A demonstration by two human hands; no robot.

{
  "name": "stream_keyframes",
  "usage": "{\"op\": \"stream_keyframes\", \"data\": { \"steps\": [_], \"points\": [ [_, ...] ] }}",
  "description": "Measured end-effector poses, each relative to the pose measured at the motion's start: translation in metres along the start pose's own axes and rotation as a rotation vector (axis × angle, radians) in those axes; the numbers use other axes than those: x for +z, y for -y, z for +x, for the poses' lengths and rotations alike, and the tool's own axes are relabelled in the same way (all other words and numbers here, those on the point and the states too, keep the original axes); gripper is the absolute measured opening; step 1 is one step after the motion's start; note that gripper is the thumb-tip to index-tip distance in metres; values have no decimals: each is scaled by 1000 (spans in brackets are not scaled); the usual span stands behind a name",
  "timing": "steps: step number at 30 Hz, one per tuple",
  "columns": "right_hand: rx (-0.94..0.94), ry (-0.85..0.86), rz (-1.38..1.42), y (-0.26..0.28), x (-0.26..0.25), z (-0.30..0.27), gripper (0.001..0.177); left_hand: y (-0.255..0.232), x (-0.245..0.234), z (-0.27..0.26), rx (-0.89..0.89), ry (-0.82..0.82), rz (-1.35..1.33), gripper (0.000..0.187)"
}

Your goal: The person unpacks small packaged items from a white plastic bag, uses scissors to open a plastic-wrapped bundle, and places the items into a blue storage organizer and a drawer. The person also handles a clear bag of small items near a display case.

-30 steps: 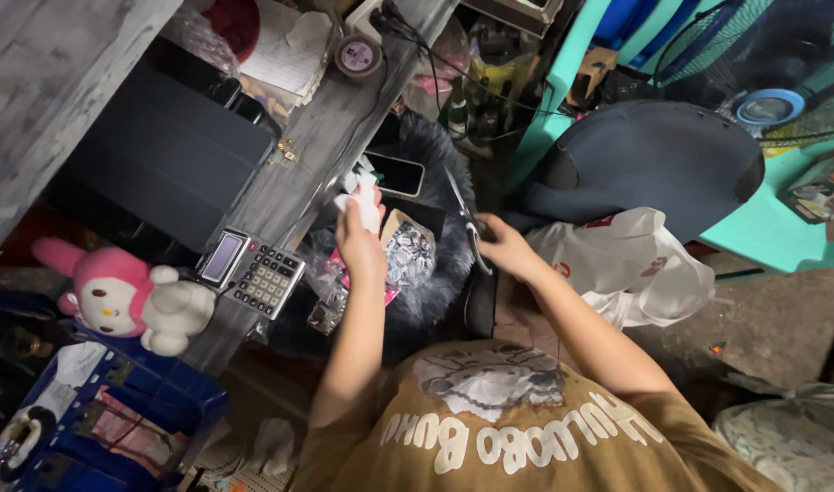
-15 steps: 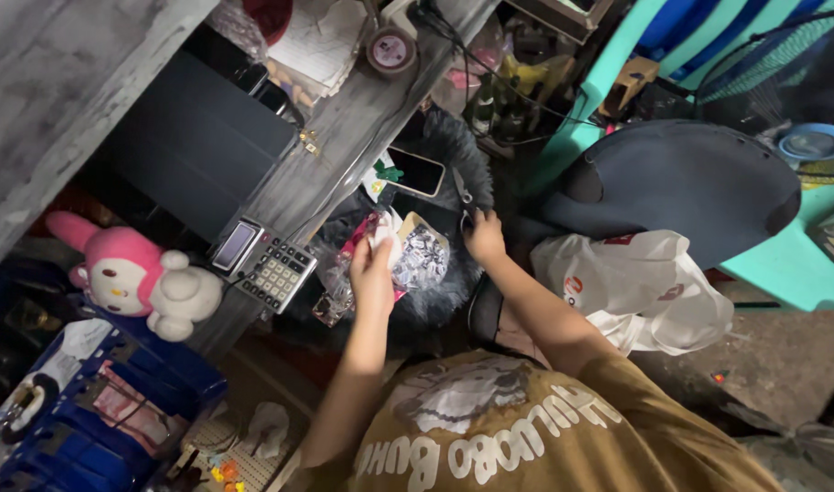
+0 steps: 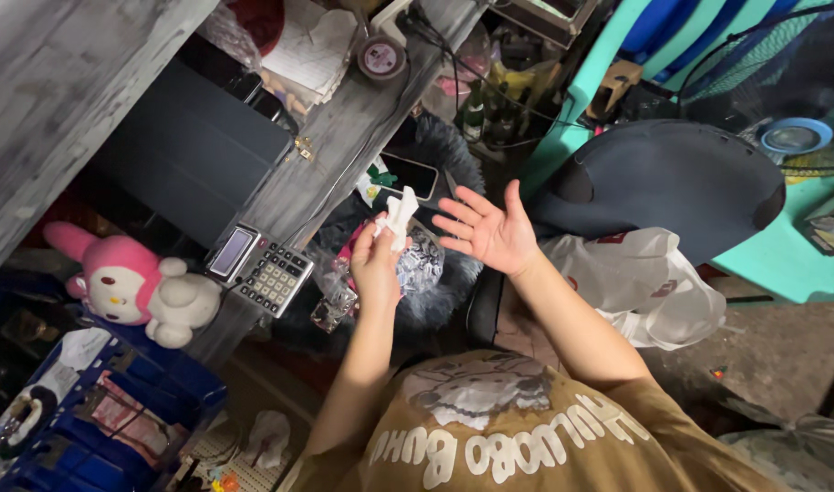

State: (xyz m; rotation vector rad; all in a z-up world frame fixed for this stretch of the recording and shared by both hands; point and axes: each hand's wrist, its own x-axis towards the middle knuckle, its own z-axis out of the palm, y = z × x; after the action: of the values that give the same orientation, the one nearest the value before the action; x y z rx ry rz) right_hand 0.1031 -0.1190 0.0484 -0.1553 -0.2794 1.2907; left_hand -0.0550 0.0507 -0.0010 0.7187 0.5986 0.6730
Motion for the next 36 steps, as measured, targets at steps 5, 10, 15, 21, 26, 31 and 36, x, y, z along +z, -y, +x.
{"op": "stream_keyframes", "data": {
  "steps": [5,10,15,21,26,31,36],
  "points": [
    [-121,-222,-613,-24,16,3,70,27,1,-3,178,36,158,26],
    [-214,-366,-1409,-81,-1,-6,51,28,-1,-26,-21,42,142,24],
    [-411,-397,-1472,-68,-34,8,19,-10,-15,-39,-20,167,252,27],
    [-422,-517,-1116,-56,-34,109,26,-34,-51,-49,93,30,297,27],
    [-402,-506,-947,-54,14,182,72,-35,-66,-60,138,0,261,25],
    [-316,-449,-861,-68,-20,114,22,-12,-57,-61,24,38,336,28],
    [-412,-519,-926,-35,-64,-9,30,34,-16,-45,-27,232,493,18]
  ]
}}
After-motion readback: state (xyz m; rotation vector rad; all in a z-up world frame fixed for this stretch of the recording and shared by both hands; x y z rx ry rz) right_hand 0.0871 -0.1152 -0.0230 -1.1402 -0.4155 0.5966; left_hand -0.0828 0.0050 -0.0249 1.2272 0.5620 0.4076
